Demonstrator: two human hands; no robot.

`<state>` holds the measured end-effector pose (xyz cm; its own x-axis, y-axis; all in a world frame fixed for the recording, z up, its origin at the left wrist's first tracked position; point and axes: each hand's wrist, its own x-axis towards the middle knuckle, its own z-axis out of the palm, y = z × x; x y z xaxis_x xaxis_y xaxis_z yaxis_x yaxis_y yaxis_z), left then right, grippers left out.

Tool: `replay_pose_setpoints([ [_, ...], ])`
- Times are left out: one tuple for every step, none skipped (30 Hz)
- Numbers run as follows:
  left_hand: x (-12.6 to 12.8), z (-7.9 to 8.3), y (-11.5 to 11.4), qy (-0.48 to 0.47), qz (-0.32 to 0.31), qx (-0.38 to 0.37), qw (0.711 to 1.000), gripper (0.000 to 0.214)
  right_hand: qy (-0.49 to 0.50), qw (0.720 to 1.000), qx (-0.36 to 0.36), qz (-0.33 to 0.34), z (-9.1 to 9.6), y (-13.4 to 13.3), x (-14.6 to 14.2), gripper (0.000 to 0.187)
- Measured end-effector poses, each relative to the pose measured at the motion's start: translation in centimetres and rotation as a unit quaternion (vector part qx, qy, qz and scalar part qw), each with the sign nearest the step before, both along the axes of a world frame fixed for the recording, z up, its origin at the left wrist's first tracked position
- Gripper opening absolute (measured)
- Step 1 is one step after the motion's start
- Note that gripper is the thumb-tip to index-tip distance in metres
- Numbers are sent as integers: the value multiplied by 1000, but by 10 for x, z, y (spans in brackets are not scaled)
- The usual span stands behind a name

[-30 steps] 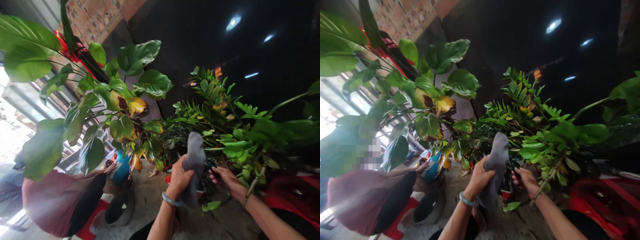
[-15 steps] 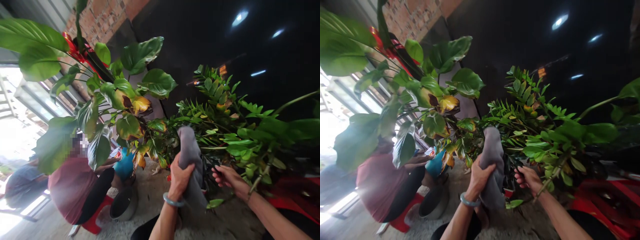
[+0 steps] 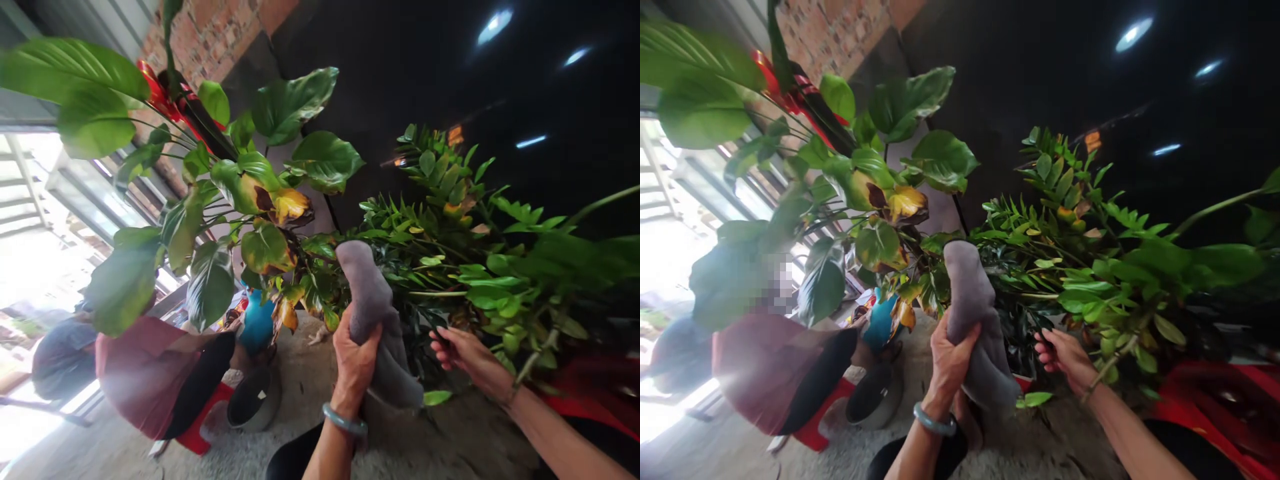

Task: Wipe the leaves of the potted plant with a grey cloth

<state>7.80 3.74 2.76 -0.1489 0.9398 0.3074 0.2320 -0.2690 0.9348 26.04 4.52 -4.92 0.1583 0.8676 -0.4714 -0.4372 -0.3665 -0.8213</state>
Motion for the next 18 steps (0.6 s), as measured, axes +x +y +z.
replay_pose_setpoints([
  [-2,-6,0,34,-17,-15,999,44,0,1000,0,-1,-1,0,0,23],
  [-5,-13,-3,81,-49,-41,995,43,0,1000,-1,-3,-2,1,0,24],
  [-9,-22,-8,137,-92,-72,984,41,-2,1000,-2,-6,-3,1,0,24],
  [-14,-29,-15,191,-144,-100,966,39,-5,1000,-5,-8,-4,1,0,24],
  [-18,-34,-22,233,-196,-117,945,36,-8,1000,-9,-10,-5,2,1,24],
  [-23,-36,-28,257,-240,-123,928,35,-11,1000,-12,-12,-5,1,2,24],
  [-26,-36,-32,261,-265,-118,921,35,-12,1000,-14,-12,-4,1,3,24],
  [-28,-32,-33,249,-264,-102,926,36,-12,1000,-14,-11,-3,1,3,24],
  [-28,-27,-31,225,-241,-79,941,37,-10,1000,-13,-8,-2,0,4,24],
  [-27,-20,-26,193,-201,-52,959,37,-8,1000,-11,-5,0,0,4,24],
  [-25,-14,-19,159,-153,-26,975,36,-5,1000,-5,-1,2,-1,4,23],
  [-21,-8,-11,123,-106,-2,987,35,-4,1000,1,4,3,-2,3,21],
  [-18,-4,-3,89,-66,16,994,35,-4,1000,6,9,3,-2,3,19],
  [-14,-3,3,62,-38,22,997,37,-4,1000,9,13,3,-3,2,17],
  [-11,-4,7,48,-23,16,998,39,-6,1000,11,16,3,-2,1,15],
  [-10,-7,9,54,-22,-4,998,40,-7,1000,12,18,1,-2,1,14],
  [-10,-13,7,79,-34,-35,996,42,-8,1000,11,17,0,-2,1,14],
  [-12,-18,3,118,-60,-75,988,44,-10,1000,7,13,-2,-1,1,14],
])
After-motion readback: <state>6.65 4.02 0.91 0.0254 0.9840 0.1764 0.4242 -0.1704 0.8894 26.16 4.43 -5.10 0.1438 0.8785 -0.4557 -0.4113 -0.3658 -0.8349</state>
